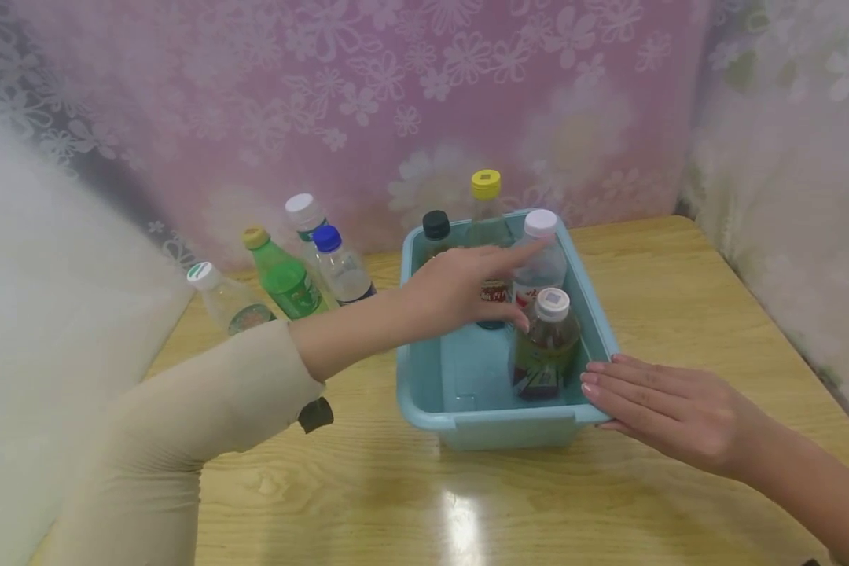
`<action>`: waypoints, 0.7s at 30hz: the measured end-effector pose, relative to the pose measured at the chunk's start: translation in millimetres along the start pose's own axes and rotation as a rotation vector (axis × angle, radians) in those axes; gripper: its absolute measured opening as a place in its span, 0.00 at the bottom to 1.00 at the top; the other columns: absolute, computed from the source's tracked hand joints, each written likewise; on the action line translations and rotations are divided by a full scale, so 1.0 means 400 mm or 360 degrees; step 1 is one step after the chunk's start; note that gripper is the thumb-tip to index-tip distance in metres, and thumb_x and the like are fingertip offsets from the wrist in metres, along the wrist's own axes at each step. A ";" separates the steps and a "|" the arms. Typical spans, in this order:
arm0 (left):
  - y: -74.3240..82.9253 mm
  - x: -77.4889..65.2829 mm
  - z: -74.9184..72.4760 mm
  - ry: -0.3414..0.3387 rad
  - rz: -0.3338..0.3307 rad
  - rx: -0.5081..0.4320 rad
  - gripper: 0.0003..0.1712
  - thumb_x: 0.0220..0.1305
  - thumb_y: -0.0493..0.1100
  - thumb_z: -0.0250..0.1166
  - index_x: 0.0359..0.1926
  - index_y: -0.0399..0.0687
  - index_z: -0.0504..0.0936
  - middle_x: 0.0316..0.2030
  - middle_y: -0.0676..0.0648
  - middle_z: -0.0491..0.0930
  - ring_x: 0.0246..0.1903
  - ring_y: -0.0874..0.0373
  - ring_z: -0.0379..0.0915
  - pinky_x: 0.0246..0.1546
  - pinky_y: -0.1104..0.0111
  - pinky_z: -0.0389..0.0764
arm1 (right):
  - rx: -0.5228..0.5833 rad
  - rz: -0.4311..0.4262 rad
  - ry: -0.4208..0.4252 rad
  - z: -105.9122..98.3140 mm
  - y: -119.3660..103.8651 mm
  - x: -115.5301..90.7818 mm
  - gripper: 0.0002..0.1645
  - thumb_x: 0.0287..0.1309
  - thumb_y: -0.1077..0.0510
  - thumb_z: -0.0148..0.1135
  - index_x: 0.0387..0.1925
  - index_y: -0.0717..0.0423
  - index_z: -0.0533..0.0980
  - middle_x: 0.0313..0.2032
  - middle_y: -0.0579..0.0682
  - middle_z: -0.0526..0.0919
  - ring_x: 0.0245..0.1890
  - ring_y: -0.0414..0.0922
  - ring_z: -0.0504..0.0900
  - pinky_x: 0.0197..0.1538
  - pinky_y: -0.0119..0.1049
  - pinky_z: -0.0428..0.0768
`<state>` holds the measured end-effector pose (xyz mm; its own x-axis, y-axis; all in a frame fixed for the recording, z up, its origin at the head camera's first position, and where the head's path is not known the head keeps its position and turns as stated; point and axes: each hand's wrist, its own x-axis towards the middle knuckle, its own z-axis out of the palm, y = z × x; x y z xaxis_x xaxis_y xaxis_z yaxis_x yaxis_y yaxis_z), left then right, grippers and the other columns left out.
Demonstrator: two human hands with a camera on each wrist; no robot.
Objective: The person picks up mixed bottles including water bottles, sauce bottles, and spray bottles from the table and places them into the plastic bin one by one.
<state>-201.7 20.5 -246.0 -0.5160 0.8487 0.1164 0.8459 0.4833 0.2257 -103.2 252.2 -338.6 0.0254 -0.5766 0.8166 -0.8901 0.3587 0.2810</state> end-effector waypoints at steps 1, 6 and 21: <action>-0.003 -0.010 -0.002 0.0030 -0.0013 -0.0055 0.52 0.52 0.61 0.65 0.74 0.57 0.51 0.58 0.53 0.75 0.43 0.66 0.76 0.37 0.78 0.75 | -0.0013 0.0002 -0.0010 0.000 -0.001 -0.001 0.20 0.70 0.54 0.50 0.53 0.63 0.77 0.51 0.52 0.82 0.58 0.40 0.75 0.66 0.31 0.66; -0.021 -0.053 -0.011 0.0180 -0.0096 -0.0256 0.51 0.51 0.59 0.68 0.73 0.57 0.53 0.58 0.53 0.76 0.44 0.67 0.77 0.38 0.79 0.74 | -0.0017 -0.0031 0.0022 0.003 -0.001 0.006 0.19 0.69 0.56 0.50 0.52 0.65 0.77 0.51 0.53 0.82 0.57 0.41 0.76 0.65 0.33 0.67; -0.091 -0.145 -0.058 0.0679 -0.0142 -0.0111 0.48 0.49 0.53 0.72 0.70 0.49 0.61 0.58 0.48 0.76 0.53 0.57 0.76 0.35 0.76 0.78 | -0.0031 -0.0047 0.0030 0.004 0.000 0.006 0.20 0.69 0.55 0.50 0.52 0.64 0.77 0.52 0.53 0.82 0.57 0.41 0.76 0.65 0.33 0.67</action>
<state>-205.5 -51.2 -238.5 -0.6087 0.6325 0.4790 0.7918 0.5225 0.3162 -104.0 249.5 -337.6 0.0605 -0.5732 0.8172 -0.8798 0.3561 0.3149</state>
